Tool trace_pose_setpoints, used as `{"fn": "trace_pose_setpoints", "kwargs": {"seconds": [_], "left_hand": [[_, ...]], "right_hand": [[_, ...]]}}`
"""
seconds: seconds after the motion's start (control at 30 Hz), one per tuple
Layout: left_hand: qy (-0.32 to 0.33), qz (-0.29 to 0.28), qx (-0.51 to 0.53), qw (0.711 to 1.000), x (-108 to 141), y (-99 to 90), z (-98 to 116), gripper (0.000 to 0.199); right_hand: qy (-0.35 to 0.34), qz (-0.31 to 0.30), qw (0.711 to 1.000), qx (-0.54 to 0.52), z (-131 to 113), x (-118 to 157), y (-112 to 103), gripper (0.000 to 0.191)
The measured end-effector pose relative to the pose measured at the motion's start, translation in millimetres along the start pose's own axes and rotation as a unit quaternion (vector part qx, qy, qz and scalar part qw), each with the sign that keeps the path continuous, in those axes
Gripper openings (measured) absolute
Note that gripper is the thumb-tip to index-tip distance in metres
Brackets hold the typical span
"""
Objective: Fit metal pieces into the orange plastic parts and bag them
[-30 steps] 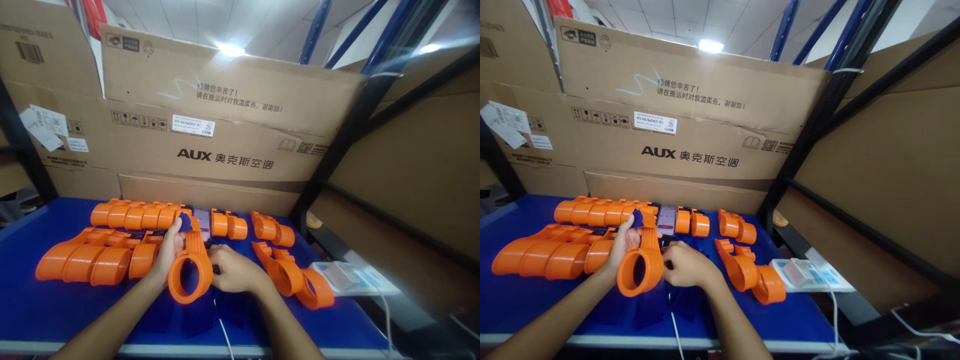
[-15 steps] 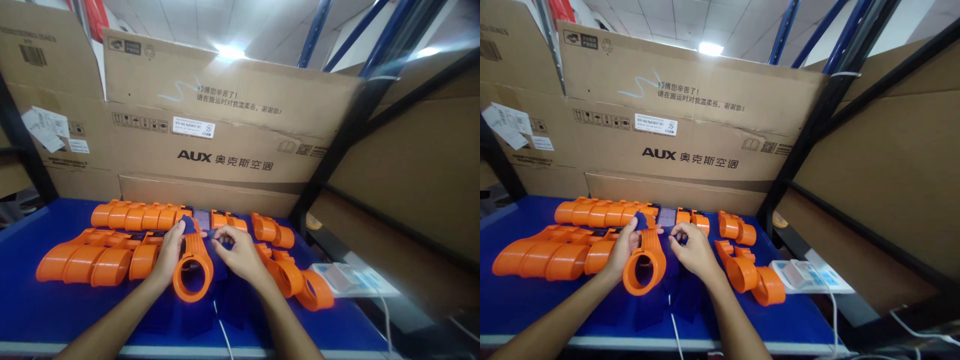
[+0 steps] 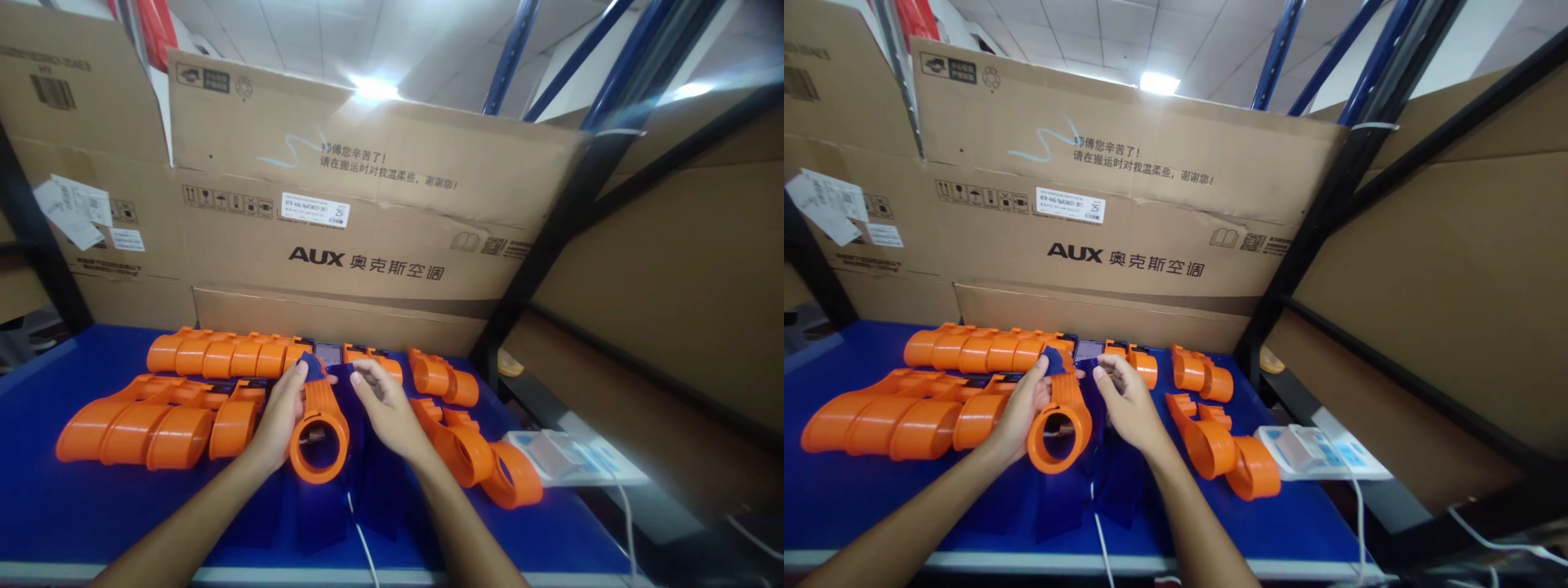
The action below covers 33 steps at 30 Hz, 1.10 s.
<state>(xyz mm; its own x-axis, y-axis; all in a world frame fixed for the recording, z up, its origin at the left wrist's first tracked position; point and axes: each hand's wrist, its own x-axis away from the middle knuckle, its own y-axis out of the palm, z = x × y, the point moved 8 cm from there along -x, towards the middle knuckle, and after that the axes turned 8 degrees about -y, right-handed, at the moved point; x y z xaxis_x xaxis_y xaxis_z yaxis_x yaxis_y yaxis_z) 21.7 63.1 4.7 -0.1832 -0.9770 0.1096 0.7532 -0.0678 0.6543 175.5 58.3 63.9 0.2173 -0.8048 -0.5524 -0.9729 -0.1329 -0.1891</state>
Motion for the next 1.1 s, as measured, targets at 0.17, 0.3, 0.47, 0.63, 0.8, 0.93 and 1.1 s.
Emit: {"fn": "trace_pose_setpoints", "kwargs": {"seconds": [0.17, 0.3, 0.47, 0.63, 0.8, 0.93, 1.1], "left_hand": [[0.024, -0.012, 0.012, 1.0, 1, 4.1, 5, 0.058], [0.028, -0.004, -0.001, 1.0, 2, 3.9, 3, 0.051], [0.068, 0.007, -0.057, 0.996, 7, 4.2, 7, 0.046], [0.097, 0.015, -0.064, 0.993, 13, 5.2, 12, 0.048], [0.099, -0.009, -0.055, 0.993, 16, 14.0, 16, 0.047], [0.1, -0.017, -0.058, 0.993, 18, 16.7, 18, 0.045], [0.105, -0.029, -0.057, 0.992, 19, 17.8, 18, 0.047]], "right_hand": [[-0.025, -0.067, 0.997, 0.001, -8, 1, 11, 0.027], [-0.039, -0.07, 0.996, 0.026, -9, 2, 10, 0.029], [-0.047, -0.039, 0.998, 0.032, -8, 2, 3, 0.032], [-0.064, -0.022, 0.997, 0.032, -15, 3, -7, 0.034], [-0.109, -0.029, 0.991, 0.074, -30, 2, -10, 0.033], [-0.13, -0.042, 0.988, 0.076, -38, 1, -7, 0.03], [-0.132, -0.048, 0.987, 0.077, -39, 0, -5, 0.029]]}}
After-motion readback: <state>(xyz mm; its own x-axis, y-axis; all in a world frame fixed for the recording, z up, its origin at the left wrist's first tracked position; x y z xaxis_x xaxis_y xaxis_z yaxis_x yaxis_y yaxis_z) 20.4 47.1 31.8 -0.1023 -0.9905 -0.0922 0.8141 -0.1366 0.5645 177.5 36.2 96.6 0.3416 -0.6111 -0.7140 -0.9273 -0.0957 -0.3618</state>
